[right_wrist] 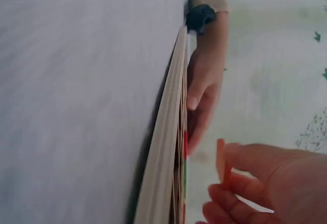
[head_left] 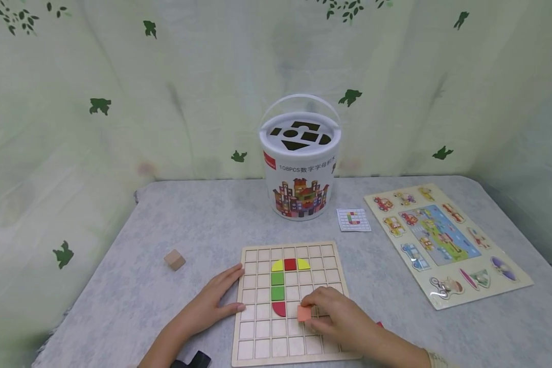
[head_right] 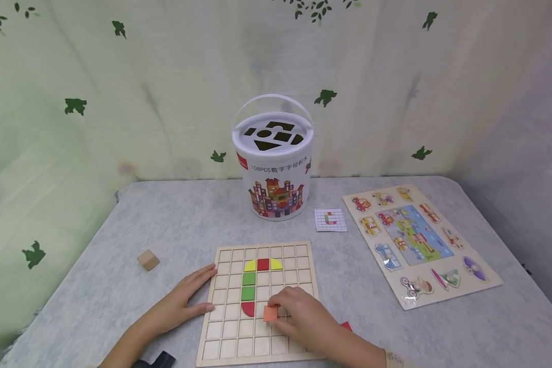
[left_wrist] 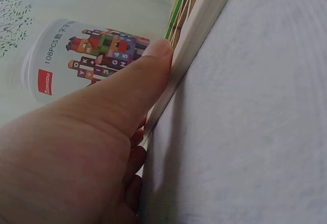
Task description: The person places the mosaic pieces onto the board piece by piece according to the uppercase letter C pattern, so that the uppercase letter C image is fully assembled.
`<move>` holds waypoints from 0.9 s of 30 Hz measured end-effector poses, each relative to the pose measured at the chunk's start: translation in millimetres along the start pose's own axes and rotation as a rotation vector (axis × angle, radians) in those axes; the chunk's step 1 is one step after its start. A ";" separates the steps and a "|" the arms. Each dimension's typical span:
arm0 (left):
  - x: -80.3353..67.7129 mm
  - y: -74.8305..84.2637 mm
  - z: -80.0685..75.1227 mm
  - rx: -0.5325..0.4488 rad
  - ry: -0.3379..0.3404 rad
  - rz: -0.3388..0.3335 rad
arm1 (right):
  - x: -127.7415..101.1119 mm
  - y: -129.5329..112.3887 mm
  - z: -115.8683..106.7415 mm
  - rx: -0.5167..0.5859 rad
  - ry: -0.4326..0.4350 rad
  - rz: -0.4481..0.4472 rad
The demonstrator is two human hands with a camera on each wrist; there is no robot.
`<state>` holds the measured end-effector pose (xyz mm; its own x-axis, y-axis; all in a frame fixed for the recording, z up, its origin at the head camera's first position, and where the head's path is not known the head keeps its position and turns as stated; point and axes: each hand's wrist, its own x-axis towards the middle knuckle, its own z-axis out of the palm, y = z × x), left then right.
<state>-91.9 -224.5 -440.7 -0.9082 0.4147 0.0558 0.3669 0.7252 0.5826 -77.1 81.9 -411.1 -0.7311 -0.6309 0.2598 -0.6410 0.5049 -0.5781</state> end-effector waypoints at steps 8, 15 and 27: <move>1.1 0.7 0.2 0.008 -0.003 -0.005 | 11.9 9.1 18.5 -0.006 -0.035 0.028; 0.8 1.6 -0.1 0.010 -0.005 -0.017 | 13.9 12.4 24.0 -0.022 -0.007 0.018; 1.6 2.5 -0.9 0.003 -0.006 -0.014 | 17.4 11.3 24.1 -0.042 -0.031 0.036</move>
<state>-92.6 -222.6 -438.5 -0.9123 0.4074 0.0426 0.3543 0.7327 0.5810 -91.5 62.4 -431.8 -0.7468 -0.6293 0.2150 -0.6240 0.5514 -0.5537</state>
